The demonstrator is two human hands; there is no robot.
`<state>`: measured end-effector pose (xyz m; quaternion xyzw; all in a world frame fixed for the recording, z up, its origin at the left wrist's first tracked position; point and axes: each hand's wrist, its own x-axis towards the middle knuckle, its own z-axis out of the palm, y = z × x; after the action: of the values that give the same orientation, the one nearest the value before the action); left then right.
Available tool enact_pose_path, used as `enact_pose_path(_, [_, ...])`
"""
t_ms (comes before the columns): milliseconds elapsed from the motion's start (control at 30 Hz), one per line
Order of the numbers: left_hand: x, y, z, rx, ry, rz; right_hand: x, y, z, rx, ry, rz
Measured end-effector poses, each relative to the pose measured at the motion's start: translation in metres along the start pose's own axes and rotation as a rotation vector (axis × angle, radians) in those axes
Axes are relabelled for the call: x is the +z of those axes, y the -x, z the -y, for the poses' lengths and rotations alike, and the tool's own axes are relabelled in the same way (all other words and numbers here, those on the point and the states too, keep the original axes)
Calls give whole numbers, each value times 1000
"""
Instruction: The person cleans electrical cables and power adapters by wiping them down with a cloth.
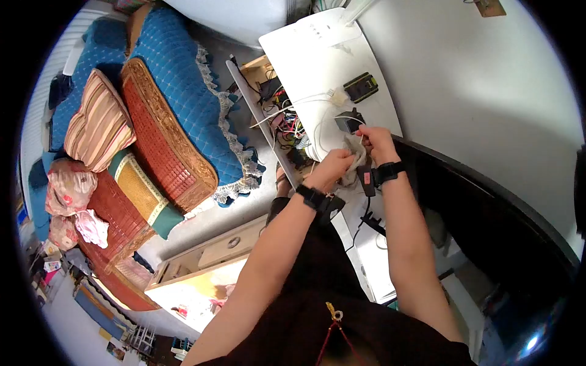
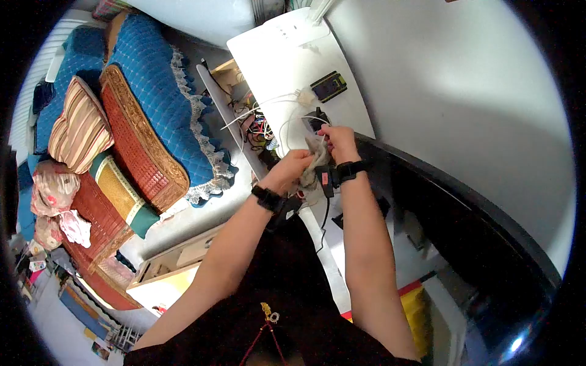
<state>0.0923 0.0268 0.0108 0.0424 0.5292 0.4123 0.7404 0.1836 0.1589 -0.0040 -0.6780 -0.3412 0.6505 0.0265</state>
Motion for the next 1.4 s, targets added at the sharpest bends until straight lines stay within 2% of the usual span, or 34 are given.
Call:
enact_pose_path(33, [0, 8, 4, 39, -88, -9, 2, 4, 2, -11, 30, -14])
enact_pose_path(67, [-4, 19, 9, -45, -258, -6, 3, 8, 6, -27, 13, -59])
enact_pose_path(100, [-5, 31, 23, -48, -260, -10, 2, 4, 6, -25, 11, -55])
enact_pose_path(167, [-7, 57, 58, 56, -170, 91, 0, -7, 8, 67, -154, -68])
enact_pose_path(200, [-8, 75, 55, 50, -173, 90, 3, 0, 12, 74, -93, -55])
enact_pose_path(267, [-9, 117, 39, -98, 86, 53, 4, 1, 3, 59, -100, -68])
enact_pose_path(367, [-19, 149, 75, -117, -14, 144, -1, 0, 7, 77, -125, -106])
enact_pose_path(400, [-15, 161, 72, -169, 193, 153, -1, -3, 5, 67, -167, -62])
enact_pose_path(500, [-13, 168, 69, -163, 323, 131, -4, 0, 0, 107, -201, 41])
enact_pose_path(600, [-10, 158, 75, -69, 407, 133, -16, 34, -5, 68, -177, 280])
enact_pose_path(633, [-10, 154, 79, -48, 448, 130, -17, 49, -14, 62, -172, 281])
enact_pose_path(700, [-9, 148, 91, -22, 474, 195, -13, 76, -33, 49, -305, 488])
enact_pose_path(733, [-5, 147, 92, -39, 508, 186, -13, 86, -39, 43, -304, 489])
enact_pose_path(800, [0, 145, 94, -52, 530, 177, -14, 105, -46, 119, -436, 743])
enact_pose_path(933, [14, 145, 95, 40, 583, 139, -21, 129, -47, -39, -462, 809])
enact_pose_path(1000, [17, 145, 90, 78, 582, 102, -26, 134, -49, -56, -234, 909])
enact_pose_path(1133, [28, 138, 84, 203, 574, 29, -30, 137, -47, -126, -129, 812])
enact_pose_path(1200, [38, 138, 86, 132, 474, 99, -30, 124, -49, -361, -218, 583])
enact_pose_path(1233, [43, 139, 87, 97, 424, 129, -31, 118, -46, -367, -222, 588])
enact_pose_path(1333, [60, 160, 96, 101, 428, 151, -36, 106, -30, -235, -383, 274])
enact_pose_path(1400, [66, 180, 114, 54, 471, 123, -46, 95, -21, -258, -403, 268])
